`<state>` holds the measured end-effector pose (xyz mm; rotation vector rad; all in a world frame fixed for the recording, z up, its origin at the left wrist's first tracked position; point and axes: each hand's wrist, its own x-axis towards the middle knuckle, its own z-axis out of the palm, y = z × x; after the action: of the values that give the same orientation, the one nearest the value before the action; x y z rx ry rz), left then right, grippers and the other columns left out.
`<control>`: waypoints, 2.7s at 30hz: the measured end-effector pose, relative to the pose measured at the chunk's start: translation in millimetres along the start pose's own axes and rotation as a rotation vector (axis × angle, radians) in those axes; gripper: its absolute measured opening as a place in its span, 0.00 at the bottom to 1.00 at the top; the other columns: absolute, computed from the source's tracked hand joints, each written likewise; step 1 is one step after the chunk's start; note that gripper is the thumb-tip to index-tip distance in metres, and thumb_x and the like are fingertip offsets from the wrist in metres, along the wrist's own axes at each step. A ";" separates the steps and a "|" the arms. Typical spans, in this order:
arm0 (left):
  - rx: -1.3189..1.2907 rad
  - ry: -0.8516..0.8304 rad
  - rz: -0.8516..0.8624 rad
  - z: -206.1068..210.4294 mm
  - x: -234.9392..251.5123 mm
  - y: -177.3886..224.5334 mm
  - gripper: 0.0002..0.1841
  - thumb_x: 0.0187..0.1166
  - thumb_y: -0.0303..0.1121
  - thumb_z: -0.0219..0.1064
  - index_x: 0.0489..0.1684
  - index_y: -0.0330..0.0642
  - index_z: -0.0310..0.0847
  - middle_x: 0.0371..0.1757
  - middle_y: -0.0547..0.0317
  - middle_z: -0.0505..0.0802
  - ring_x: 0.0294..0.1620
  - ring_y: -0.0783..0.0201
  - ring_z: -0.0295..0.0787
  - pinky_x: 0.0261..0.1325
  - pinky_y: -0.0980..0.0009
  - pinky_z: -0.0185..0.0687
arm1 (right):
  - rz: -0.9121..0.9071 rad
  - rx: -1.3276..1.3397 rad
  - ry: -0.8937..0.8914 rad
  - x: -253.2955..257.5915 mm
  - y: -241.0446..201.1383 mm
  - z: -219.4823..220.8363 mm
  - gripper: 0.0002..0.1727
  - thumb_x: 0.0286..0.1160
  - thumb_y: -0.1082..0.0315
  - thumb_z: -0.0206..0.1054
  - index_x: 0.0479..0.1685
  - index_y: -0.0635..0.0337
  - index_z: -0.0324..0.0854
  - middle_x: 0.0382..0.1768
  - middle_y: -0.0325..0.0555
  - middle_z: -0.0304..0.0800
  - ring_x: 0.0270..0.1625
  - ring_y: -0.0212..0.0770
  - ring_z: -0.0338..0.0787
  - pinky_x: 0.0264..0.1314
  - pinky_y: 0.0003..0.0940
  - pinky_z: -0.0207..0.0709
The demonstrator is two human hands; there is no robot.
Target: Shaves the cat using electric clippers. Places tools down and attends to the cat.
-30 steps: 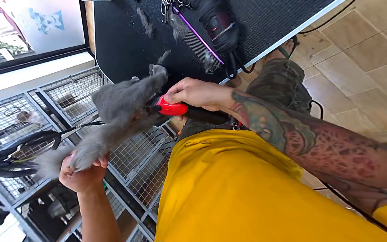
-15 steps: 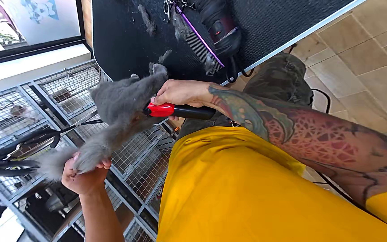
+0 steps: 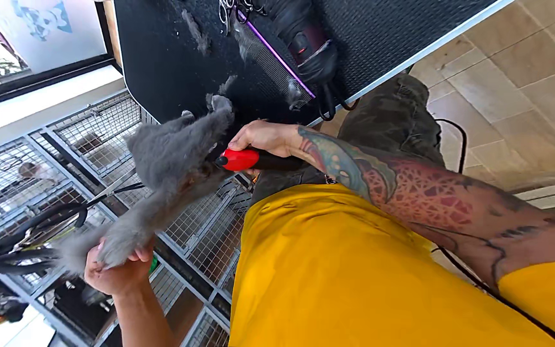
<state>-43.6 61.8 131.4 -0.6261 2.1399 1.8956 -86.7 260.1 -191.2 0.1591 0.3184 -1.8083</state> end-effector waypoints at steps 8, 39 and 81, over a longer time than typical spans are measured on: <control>0.085 0.023 -0.022 20.1 12.0 7.0 0.25 0.82 0.48 0.50 0.23 0.47 0.90 0.17 0.60 0.90 0.19 0.66 0.88 0.24 0.71 0.84 | -0.128 0.100 -0.035 -5.3 13.2 -14.8 0.21 0.87 0.57 0.52 0.55 0.63 0.85 0.37 0.56 0.92 0.28 0.45 0.90 0.29 0.38 0.86; -0.337 -0.480 0.286 0.1 16.8 2.8 0.30 0.93 0.45 0.33 0.11 0.51 0.65 0.08 0.68 0.65 0.07 0.69 0.59 0.14 0.75 0.57 | -0.803 -1.920 0.898 -61.2 68.3 126.2 0.32 0.66 0.63 0.75 0.77 0.49 0.80 0.51 0.49 0.91 0.51 0.53 0.90 0.46 0.51 0.83; -0.609 -0.519 0.171 -26.6 37.2 -2.4 0.32 0.93 0.49 0.34 0.13 0.48 0.69 0.09 0.67 0.67 0.08 0.69 0.62 0.14 0.75 0.59 | -0.525 -2.047 0.900 -54.8 52.7 180.1 0.36 0.55 0.62 0.78 0.73 0.51 0.81 0.46 0.55 0.89 0.48 0.59 0.89 0.43 0.55 0.80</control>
<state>-72.4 29.0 117.2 -0.0120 1.3298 2.4749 -11.1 245.0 -11.6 -0.6319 2.7395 -0.9202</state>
